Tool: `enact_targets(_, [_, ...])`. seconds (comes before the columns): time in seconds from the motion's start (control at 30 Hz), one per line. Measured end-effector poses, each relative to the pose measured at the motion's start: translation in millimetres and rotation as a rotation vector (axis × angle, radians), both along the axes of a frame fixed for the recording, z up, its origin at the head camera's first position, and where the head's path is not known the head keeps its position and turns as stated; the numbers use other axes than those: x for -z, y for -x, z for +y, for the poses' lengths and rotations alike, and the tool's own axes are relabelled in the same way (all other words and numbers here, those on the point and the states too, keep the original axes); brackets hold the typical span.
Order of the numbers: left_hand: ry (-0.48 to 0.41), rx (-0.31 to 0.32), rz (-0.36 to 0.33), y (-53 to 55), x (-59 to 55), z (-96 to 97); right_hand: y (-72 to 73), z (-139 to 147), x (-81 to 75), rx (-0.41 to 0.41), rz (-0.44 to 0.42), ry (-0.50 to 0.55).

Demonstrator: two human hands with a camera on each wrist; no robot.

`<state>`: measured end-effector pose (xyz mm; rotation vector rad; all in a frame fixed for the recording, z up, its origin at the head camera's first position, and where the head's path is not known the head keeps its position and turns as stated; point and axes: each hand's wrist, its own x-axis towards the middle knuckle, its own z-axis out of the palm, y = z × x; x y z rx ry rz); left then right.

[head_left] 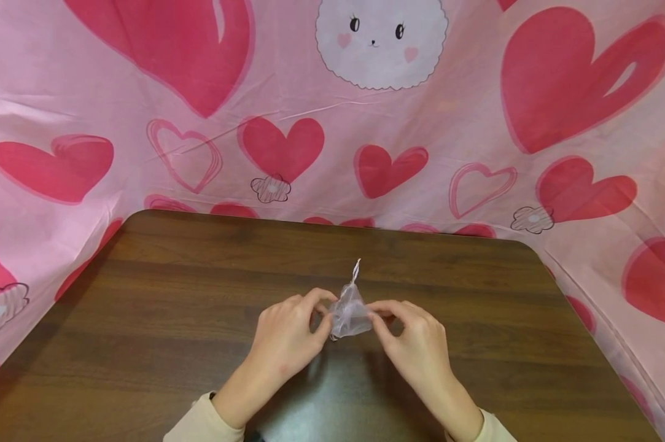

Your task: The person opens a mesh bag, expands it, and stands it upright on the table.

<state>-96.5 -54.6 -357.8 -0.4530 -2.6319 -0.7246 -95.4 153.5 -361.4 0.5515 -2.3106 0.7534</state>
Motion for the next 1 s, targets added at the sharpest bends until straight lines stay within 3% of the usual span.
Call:
enact_targets(0.5, [0.003,0.082,0.109,-0.2,0.0,-0.5,-2.4,-3.9,0.1,-0.07,0.024,-0.015])
enact_targets(0.7, [-0.016,0.042,0.162,1.0,0.1,-1.0,-2.9,-5.7,0.3,-0.073,0.002,-0.031])
enact_targets(1.0, [-0.049,-0.013,0.162,2.2,-0.2,-1.2,-5.5,-8.6,0.5,-0.086,-0.058,-0.04])
